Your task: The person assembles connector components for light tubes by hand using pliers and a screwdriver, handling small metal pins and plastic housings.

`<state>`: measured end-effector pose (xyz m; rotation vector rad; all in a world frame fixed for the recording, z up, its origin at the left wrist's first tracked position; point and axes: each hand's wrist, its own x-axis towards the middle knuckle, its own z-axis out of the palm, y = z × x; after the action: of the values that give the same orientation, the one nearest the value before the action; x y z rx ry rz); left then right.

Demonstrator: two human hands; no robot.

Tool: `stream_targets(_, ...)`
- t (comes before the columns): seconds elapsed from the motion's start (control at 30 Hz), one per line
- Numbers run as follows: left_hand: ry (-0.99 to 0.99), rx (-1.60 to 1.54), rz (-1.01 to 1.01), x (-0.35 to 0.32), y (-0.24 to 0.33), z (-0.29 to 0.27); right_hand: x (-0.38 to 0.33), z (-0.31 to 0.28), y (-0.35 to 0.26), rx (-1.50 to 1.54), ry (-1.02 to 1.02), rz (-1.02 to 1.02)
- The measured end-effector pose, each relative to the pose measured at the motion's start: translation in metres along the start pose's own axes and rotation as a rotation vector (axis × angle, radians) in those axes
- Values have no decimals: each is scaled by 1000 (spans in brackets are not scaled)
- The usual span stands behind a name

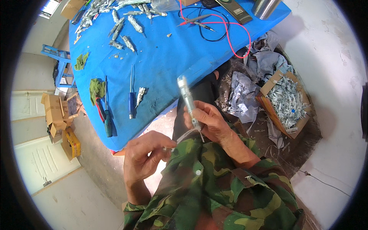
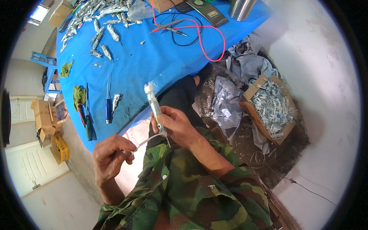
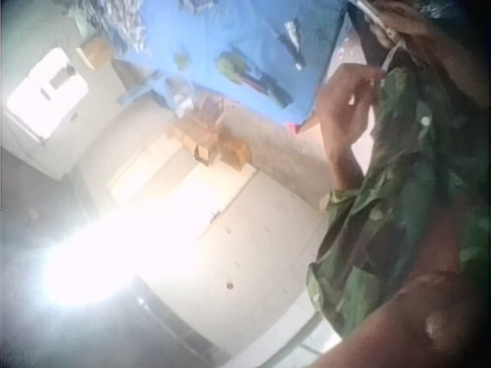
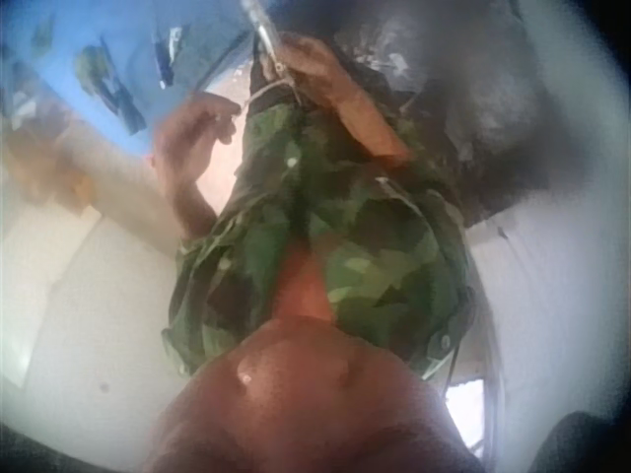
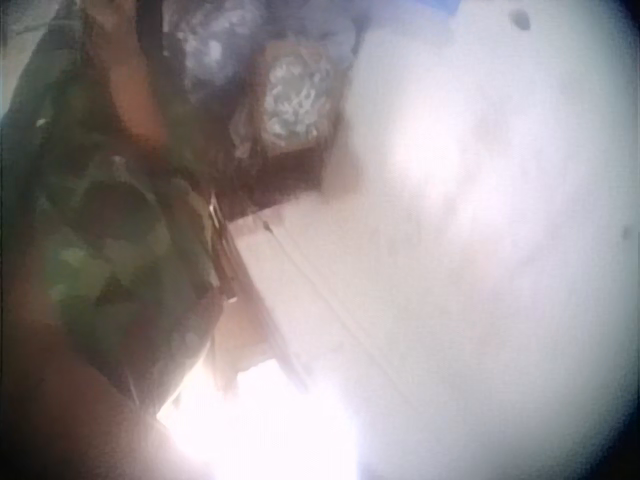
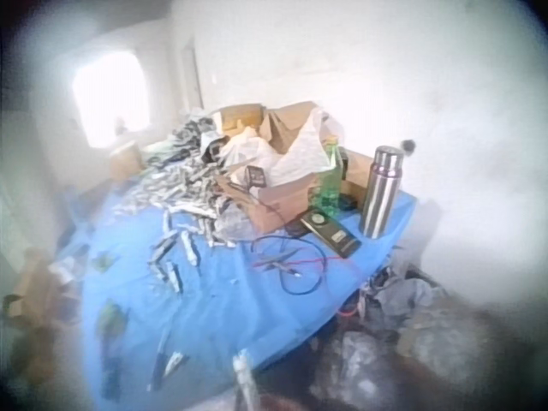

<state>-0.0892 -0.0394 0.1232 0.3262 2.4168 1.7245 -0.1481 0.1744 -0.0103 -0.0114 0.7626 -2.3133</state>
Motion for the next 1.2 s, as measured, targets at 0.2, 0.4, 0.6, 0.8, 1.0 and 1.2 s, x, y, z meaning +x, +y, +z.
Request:
stream_targets(0.2,-93,137,-91,-9,7,13,-2,-7,-10,92,241,-169)
stream_targets(0.4,-102,244,-24,-4,7,37,-3,-21,-16,54,340,-302)
stream_targets(0.6,107,-26,-226,-7,-18,26,-12,-16,-34,-242,325,-287)
stream_targets(0.8,202,-395,-143,9,-47,31,-9,-20,-31,-195,270,-217)
stream_targets(1.0,277,-517,-203,28,-65,32,-11,-21,-34,-238,133,-108)
stream_targets(1.2,310,-686,-244,36,-68,45,-10,-18,-32,-99,169,-65)
